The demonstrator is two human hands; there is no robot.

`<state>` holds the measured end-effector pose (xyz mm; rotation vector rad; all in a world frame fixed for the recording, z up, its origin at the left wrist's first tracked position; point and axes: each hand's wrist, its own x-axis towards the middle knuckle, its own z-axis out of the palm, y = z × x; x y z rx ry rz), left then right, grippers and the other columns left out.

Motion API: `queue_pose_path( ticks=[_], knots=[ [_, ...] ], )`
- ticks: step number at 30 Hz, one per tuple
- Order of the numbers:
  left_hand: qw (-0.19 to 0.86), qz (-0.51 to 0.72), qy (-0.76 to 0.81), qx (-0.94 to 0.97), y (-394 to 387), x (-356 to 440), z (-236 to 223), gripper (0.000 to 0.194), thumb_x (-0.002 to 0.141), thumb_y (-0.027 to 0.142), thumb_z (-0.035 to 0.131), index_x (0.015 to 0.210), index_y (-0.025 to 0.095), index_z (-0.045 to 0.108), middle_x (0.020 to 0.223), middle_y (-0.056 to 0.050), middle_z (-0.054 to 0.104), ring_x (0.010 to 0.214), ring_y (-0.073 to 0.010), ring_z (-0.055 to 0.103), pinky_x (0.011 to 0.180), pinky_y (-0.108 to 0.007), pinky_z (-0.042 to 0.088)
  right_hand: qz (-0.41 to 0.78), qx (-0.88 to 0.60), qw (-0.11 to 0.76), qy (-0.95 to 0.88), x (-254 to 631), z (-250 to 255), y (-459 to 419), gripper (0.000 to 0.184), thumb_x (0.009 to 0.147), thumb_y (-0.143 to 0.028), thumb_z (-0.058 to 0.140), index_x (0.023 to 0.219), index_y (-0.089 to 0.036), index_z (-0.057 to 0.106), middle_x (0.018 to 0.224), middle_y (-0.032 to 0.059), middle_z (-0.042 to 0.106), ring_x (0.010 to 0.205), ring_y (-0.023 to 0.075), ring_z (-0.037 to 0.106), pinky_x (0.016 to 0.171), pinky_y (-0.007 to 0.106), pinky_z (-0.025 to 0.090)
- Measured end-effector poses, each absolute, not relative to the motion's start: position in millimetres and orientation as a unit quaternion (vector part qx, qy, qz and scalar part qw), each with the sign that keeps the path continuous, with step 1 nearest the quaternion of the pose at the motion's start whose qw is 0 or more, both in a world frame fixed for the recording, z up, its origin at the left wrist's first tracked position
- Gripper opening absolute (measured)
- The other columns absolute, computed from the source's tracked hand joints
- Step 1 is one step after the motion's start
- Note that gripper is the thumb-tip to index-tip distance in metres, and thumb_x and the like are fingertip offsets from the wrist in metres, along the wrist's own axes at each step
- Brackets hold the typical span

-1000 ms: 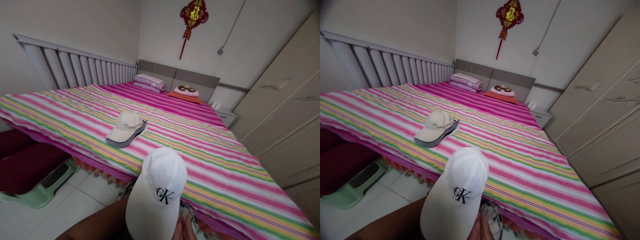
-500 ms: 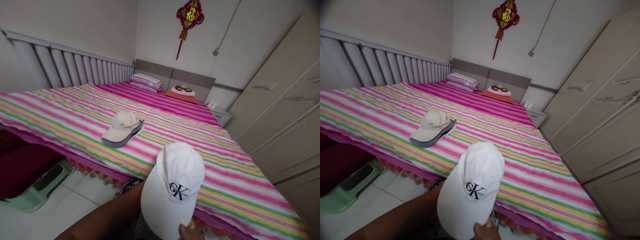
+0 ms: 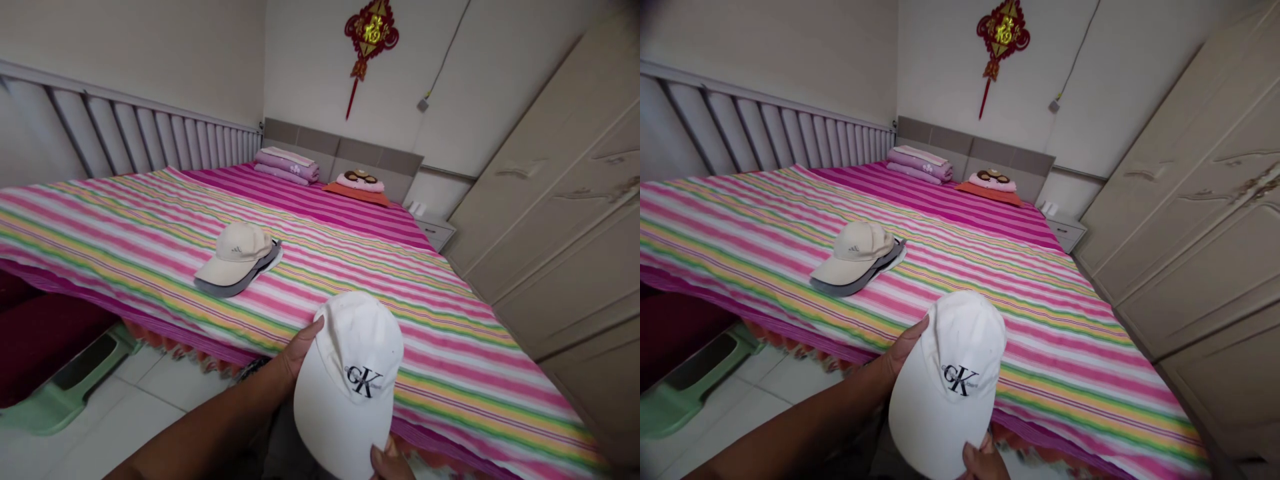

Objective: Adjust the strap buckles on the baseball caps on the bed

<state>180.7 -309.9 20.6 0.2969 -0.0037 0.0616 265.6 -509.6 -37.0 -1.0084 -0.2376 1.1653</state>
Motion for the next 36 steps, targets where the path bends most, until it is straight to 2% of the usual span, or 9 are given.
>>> queue_pose_path(
  ticks=[4,7,9,14,17,21,27,32,36],
  knots=[
    [0.989,0.020,0.028,0.141,-315.0,193.1,27.4,0.081,0.075,0.064,0.037,0.128,0.003,0.040,0.112,-0.018,0.060,0.112,-0.0310,0.049,0.101,-0.044,0.022,0.530,-0.374,0.761,-0.017,262.1,-21.1,-507.1,0.045,0.056,-0.035,0.075,0.099,-0.022,0.066,0.097,0.0085,0.069,0.094,0.0262,0.062,0.084,0.037,0.047],
    [0.990,0.047,0.034,0.128,-317.0,203.5,34.0,0.080,0.076,0.065,0.034,0.129,0.005,0.038,0.115,-0.018,0.058,0.114,-0.0308,0.047,0.101,-0.045,0.023,0.522,-0.341,0.781,0.026,263.5,-10.7,-508.5,0.034,0.059,-0.027,0.075,0.092,-0.026,0.069,0.094,0.0041,0.071,0.090,0.0201,0.063,0.077,0.028,0.050],
    [0.990,0.062,0.029,0.126,-317.9,209.5,36.6,0.078,0.077,0.064,0.032,0.130,0.007,0.038,0.115,-0.018,0.058,0.115,-0.0304,0.046,0.101,-0.045,0.023,0.517,-0.331,0.788,0.040,266.0,-5.0,-509.4,0.036,0.057,-0.021,0.076,0.092,-0.026,0.069,0.090,0.0028,0.071,0.088,0.0182,0.064,0.076,0.025,0.050],
    [0.991,0.035,0.012,0.127,-319.6,219.1,33.2,0.078,0.075,0.064,0.038,0.128,0.007,0.041,0.112,-0.017,0.060,0.114,-0.0312,0.047,0.100,-0.046,0.024,0.506,-0.339,0.793,0.005,280.8,5.2,-511.9,0.058,0.054,-0.022,0.077,0.110,-0.024,0.061,0.099,0.0076,0.069,0.094,0.0238,0.062,0.087,0.037,0.046],
    [0.983,0.081,0.057,0.152,-320.2,221.2,25.7,0.060,0.080,0.047,0.046,0.126,0.009,0.045,0.103,-0.015,0.065,0.108,-0.0288,0.053,0.099,-0.044,0.027,0.502,-0.373,0.780,-0.034,293.7,4.6,-516.0,0.064,0.053,-0.022,0.078,0.114,-0.023,0.057,0.101,0.0102,0.068,0.094,0.0261,0.062,0.086,0.040,0.046],
    [0.972,0.140,0.085,0.169,-318.8,222.5,18.5,0.051,0.080,0.032,0.052,0.127,0.014,0.044,0.101,-0.012,0.066,0.102,-0.0267,0.057,0.097,-0.042,0.030,0.475,-0.395,0.785,-0.035,303.5,-6.5,-518.9,0.049,0.059,-0.028,0.076,0.106,-0.028,0.062,0.100,0.0057,0.069,0.091,0.0211,0.063,0.084,0.034,0.048],
    [0.975,0.116,0.093,0.165,-316.8,228.7,23.2,0.049,0.080,0.039,0.050,0.121,0.012,0.049,0.102,-0.013,0.066,0.102,-0.0277,0.056,0.094,-0.042,0.032,0.487,-0.382,0.784,-0.042,306.3,-13.8,-514.4,0.057,0.057,-0.024,0.077,0.111,-0.025,0.059,0.097,0.0060,0.070,0.090,0.0197,0.063,0.080,0.029,0.049],
    [0.945,0.182,0.165,0.215,-311.5,214.2,5.6,0.024,0.082,0.030,0.050,0.099,0.017,0.061,0.097,-0.006,0.067,0.093,-0.0187,0.060,0.087,-0.033,0.037,0.428,-0.409,0.804,-0.056,343.7,3.7,-510.5,0.050,0.058,-0.018,0.076,0.105,-0.024,0.061,0.084,0.0017,0.071,0.074,0.0144,0.064,0.063,0.022,0.052],
    [0.918,0.140,0.224,0.295,-307.4,169.7,-25.5,0.022,0.080,0.029,0.055,0.093,0.015,0.064,0.085,-0.007,0.068,0.079,-0.0185,0.062,0.078,-0.033,0.041,0.349,-0.442,0.826,-0.030,402.9,21.0,-500.6,0.039,0.047,-0.009,0.079,0.082,-0.018,0.064,0.069,-0.0029,0.069,0.048,0.0076,0.057,0.041,0.015,0.046]
  ],
)
